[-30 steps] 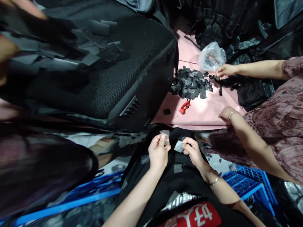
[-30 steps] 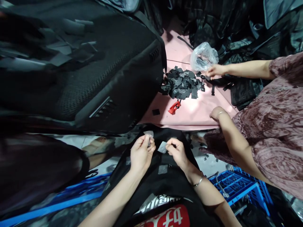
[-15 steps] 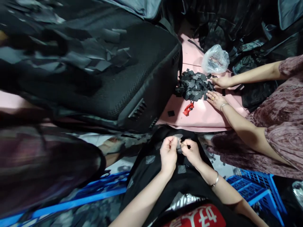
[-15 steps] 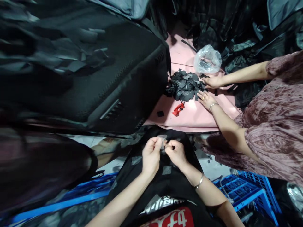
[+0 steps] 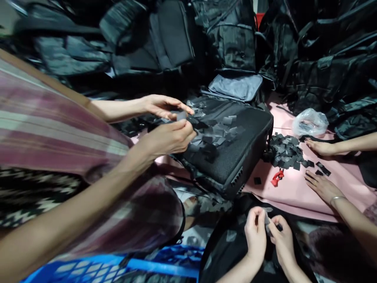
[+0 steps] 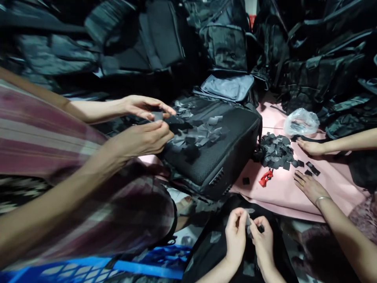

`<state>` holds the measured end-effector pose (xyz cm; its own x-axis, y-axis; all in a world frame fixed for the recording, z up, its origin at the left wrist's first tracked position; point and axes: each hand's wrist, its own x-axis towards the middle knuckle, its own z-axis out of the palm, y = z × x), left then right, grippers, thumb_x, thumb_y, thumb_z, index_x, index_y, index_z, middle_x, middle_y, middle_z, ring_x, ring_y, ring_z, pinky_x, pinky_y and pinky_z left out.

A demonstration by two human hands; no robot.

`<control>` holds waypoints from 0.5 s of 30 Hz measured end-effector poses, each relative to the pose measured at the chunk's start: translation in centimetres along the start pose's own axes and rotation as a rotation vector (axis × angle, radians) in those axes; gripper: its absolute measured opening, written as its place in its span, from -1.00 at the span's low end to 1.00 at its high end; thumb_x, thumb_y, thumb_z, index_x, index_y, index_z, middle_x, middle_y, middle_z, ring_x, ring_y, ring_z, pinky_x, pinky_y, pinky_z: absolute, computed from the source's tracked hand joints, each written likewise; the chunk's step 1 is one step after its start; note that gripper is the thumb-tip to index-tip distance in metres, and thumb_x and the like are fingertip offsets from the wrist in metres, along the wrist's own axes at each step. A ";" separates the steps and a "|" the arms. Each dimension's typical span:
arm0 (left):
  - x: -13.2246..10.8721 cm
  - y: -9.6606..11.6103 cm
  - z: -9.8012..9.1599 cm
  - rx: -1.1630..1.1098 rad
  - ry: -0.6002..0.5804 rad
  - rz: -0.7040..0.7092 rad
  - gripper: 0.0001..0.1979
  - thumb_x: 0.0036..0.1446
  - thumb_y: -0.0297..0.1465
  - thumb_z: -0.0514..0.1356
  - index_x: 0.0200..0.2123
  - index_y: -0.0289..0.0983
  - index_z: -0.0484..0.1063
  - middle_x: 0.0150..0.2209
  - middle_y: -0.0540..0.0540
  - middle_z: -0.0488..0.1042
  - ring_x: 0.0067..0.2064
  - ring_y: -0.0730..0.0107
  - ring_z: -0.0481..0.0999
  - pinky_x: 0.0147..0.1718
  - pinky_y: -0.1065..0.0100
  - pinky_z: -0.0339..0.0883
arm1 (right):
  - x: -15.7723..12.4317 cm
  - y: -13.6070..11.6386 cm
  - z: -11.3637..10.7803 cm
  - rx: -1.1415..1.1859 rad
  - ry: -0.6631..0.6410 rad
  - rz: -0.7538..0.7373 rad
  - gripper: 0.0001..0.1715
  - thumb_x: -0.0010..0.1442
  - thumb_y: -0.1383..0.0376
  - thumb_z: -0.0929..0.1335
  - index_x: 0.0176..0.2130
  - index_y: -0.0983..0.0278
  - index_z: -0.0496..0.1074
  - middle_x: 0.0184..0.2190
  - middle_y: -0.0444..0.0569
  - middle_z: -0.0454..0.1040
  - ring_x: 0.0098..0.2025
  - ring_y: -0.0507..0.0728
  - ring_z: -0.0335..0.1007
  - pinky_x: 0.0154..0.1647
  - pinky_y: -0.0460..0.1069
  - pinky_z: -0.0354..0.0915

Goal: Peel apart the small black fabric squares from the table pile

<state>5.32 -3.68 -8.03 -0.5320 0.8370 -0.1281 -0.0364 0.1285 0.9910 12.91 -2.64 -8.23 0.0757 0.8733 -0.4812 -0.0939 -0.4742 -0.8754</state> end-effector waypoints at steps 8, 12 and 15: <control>0.5 -0.3 0.3 -0.002 0.008 -0.011 -0.82 0.17 -0.32 0.04 -0.44 -0.21 0.32 -0.45 -0.05 0.37 -0.37 0.30 0.38 -0.31 0.31 0.27 | 0.0 0.6 1.0 0.055 -0.041 0.046 -0.42 -0.22 -0.07 0.47 -0.58 0.29 0.18 -0.74 -0.27 0.04 -0.69 -0.11 -0.14 -0.71 -0.18 -0.16; 0.8 -1.2 0.4 -0.090 -0.027 -0.016 -0.84 0.12 -0.34 0.09 -0.48 -0.24 0.31 -0.49 -0.03 0.34 -0.41 0.34 0.35 -0.36 0.33 0.26 | 0.5 1.4 0.7 0.091 -0.097 0.102 -0.39 -0.24 -0.11 0.46 -0.57 0.28 0.17 -0.73 -0.27 0.04 -0.70 -0.12 -0.13 -0.71 -0.19 -0.16; 1.5 -2.0 0.2 -0.206 -0.009 -0.129 -0.78 0.04 -0.26 0.16 -0.52 -0.27 0.30 -0.56 0.01 0.29 -0.50 0.43 0.29 -0.48 0.39 0.20 | 0.8 1.4 0.2 0.057 -0.123 0.098 -0.42 -0.29 -0.10 0.47 -0.59 0.28 0.24 -0.73 -0.24 0.09 -0.73 -0.11 -0.09 -0.75 -0.18 -0.13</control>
<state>4.77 -2.52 -10.20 -0.5043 0.8256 -0.2532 -0.2754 0.1242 0.9533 12.60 -2.58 -9.87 -0.0586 0.8317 -0.5521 -0.1516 -0.5541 -0.8186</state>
